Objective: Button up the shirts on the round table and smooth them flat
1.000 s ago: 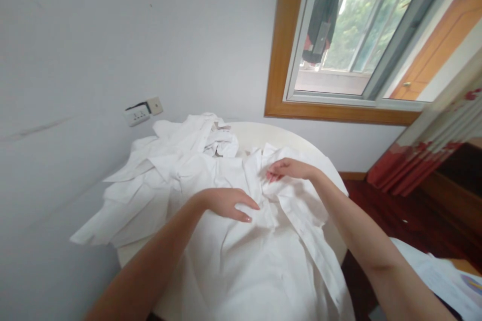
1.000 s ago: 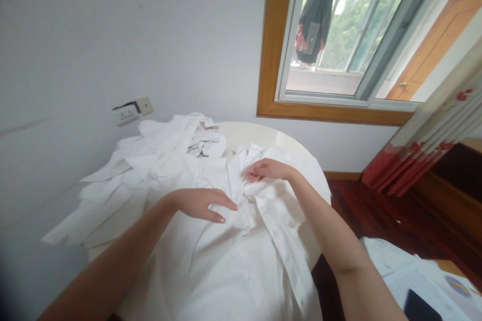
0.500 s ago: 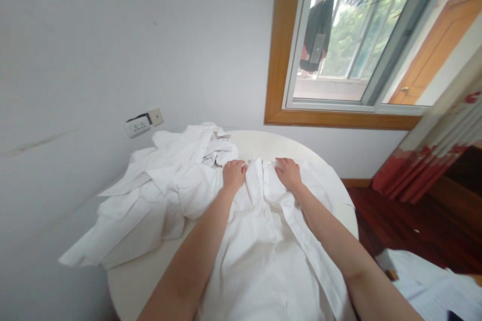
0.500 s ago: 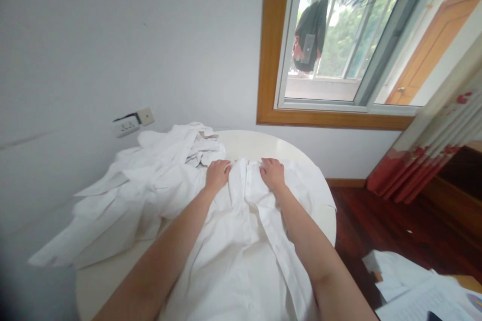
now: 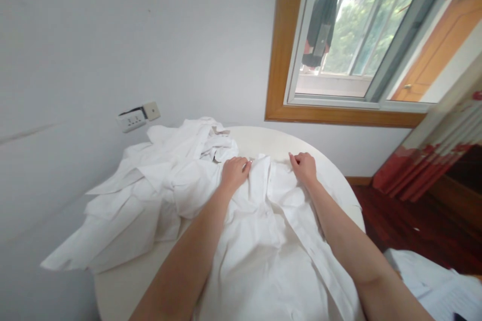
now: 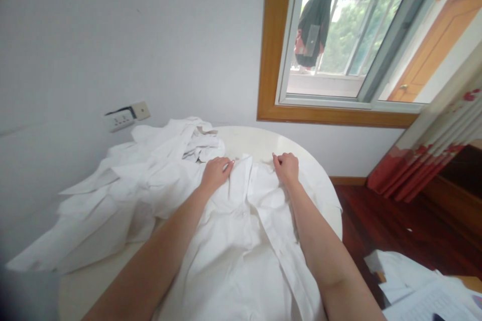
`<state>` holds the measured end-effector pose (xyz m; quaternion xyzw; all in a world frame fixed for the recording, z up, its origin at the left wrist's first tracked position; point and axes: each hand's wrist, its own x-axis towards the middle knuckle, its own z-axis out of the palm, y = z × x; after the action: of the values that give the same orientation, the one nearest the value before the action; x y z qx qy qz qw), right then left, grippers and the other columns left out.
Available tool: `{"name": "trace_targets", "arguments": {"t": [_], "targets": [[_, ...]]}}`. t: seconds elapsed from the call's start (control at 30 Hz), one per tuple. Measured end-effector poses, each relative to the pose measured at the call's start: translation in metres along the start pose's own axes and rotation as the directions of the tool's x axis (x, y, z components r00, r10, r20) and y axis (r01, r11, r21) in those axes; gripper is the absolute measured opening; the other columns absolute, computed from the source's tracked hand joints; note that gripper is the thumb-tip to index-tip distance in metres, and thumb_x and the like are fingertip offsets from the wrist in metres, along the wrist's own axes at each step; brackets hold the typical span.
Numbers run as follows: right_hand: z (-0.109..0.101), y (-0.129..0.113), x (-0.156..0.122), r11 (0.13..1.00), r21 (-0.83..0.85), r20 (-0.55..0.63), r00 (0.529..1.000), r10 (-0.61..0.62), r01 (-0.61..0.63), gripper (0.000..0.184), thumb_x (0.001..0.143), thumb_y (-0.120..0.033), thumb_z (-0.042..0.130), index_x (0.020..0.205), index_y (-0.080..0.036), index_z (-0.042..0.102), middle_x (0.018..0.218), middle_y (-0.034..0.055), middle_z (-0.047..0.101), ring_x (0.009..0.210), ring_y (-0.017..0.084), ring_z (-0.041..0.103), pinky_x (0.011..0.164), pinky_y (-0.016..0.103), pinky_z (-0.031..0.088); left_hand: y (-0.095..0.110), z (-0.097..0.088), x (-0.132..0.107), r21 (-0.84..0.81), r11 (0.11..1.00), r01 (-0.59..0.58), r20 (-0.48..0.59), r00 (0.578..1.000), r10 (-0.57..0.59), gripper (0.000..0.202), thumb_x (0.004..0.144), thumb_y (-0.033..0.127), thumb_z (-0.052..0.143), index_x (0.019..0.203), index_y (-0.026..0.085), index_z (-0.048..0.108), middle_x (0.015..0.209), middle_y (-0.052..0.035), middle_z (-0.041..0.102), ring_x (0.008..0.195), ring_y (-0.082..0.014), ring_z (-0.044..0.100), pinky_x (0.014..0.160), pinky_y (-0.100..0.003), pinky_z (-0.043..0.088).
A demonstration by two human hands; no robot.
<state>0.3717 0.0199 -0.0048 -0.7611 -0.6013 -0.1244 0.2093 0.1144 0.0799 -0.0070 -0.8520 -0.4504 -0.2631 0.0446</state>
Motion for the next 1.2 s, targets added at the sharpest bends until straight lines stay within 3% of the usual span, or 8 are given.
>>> {"name": "trace_targets", "arguments": {"t": [0.27, 0.53, 0.67, 0.73, 0.83, 0.97, 1.1, 1.2], "targets": [[-0.016, -0.002, -0.004, 0.993, -0.119, 0.318, 0.947, 0.043, -0.005, 0.054, 0.087, -0.061, 0.038, 0.114, -0.023, 0.064, 0.115, 0.0152, 0.059, 0.103, 0.028, 0.057, 0.081, 0.036, 0.043, -0.009, 0.005, 0.008, -0.111, 0.982, 0.156, 0.07, 0.986, -0.148, 0.05, 0.093, 0.048, 0.028, 0.076, 0.02, 0.065, 0.073, -0.0063, 0.067, 0.069, -0.0165, 0.059, 0.063, -0.026, 0.034], [-0.035, -0.004, -0.012, 0.958, -0.27, 0.508, 0.86, 0.054, 0.099, 0.056, 0.077, -0.062, 0.054, 0.1, -0.014, 0.071, 0.113, 0.0217, 0.061, 0.114, 0.037, 0.048, 0.09, 0.049, 0.037, 0.001, 0.004, 0.007, 0.016, 0.986, 0.169, 0.292, 0.942, -0.166, 0.064, 0.08, 0.072, 0.031, 0.087, 0.021, 0.07, 0.089, -0.0103, 0.071, 0.09, -0.0248, 0.063, 0.073, -0.03, 0.042], [-0.04, -0.006, -0.008, 0.971, -0.197, 0.45, 0.892, -0.034, 0.136, 0.035, 0.076, -0.045, 0.063, 0.097, -0.018, 0.069, 0.105, 0.0162, 0.064, 0.105, 0.033, 0.052, 0.085, 0.043, 0.038, -0.007, -0.009, 0.014, -0.151, 0.986, 0.076, 0.473, 0.881, 0.004, 0.053, 0.079, 0.065, 0.043, 0.087, 0.021, 0.069, 0.095, -0.007, 0.07, 0.091, -0.0249, 0.063, 0.077, -0.03, 0.044], [-0.041, -0.009, -0.005, 0.976, -0.161, 0.282, 0.955, -0.097, 0.147, 0.027, 0.083, -0.037, 0.057, 0.103, -0.021, 0.066, 0.105, 0.0135, 0.062, 0.104, 0.03, 0.05, 0.085, 0.041, 0.036, -0.011, -0.018, 0.018, -0.212, 0.977, 0.009, 0.38, 0.922, 0.074, 0.04, 0.081, 0.053, 0.049, 0.091, 0.02, 0.069, 0.097, -0.0062, 0.069, 0.093, -0.0235, 0.061, 0.082, -0.03, 0.043], [-0.04, -0.012, -0.002, 0.992, -0.073, -0.063, 0.992, -0.106, 0.102, 0.028, 0.09, -0.032, 0.044, 0.111, -0.02, 0.059, 0.109, 0.013, 0.057, 0.104, 0.028, 0.045, 0.088, 0.039, 0.032, -0.008, -0.029, 0.02, -0.103, 0.995, -0.011, -0.029, 1.0, 0.008, 0.031, 0.086, 0.039, 0.046, 0.101, 0.019, 0.065, 0.106, -0.0083, 0.065, 0.103, -0.0247, 0.054, 0.092, -0.035, 0.038], [-0.032, -0.011, -0.005, 0.995, 0.053, -0.299, 0.952, -0.061, 0.08, 0.03, 0.089, -0.029, 0.041, 0.112, -0.016, 0.056, 0.114, 0.0134, 0.053, 0.109, 0.027, 0.041, 0.094, 0.038, 0.027, 0.004, -0.034, 0.009, 0.05, 0.999, 0.006, -0.321, 0.947, 0.01, 0.029, 0.088, 0.03, 0.045, 0.111, 0.023, 0.061, 0.121, -0.0104, 0.057, 0.115, -0.0283, 0.044, 0.1, -0.046, 0.027], [-0.022, -0.001, -0.007, 0.97, 0.119, -0.041, 0.977, -0.208, 0.212, 0.027, 0.084, -0.03, 0.046, 0.1, -0.02, 0.065, 0.11, 0.0072, 0.061, 0.108, 0.024, 0.047, 0.094, 0.032, 0.03, 0.002, -0.027, -0.001, 0.072, 0.968, -0.241, -0.102, 0.963, 0.247, 0.02, 0.082, 0.029, 0.052, 0.095, 0.025, 0.066, 0.123, -0.0069, 0.057, 0.117, -0.0281, 0.044, 0.103, -0.049, 0.022], [-0.017, 0.007, -0.005, 0.976, 0.184, 0.25, 0.954, -0.164, 0.119, 0.042, 0.092, -0.04, 0.033, 0.088, -0.023, 0.07, 0.093, 0.0048, 0.068, 0.09, 0.019, 0.058, 0.078, 0.026, 0.037, -0.003, -0.018, -0.001, 0.046, 0.964, -0.262, 0.1, 0.961, 0.256, 0.03, 0.089, 0.035, 0.04, 0.08, 0.022, 0.066, 0.096, -0.0082, 0.065, 0.1, -0.0241, 0.054, 0.092, -0.041, 0.035]]}}
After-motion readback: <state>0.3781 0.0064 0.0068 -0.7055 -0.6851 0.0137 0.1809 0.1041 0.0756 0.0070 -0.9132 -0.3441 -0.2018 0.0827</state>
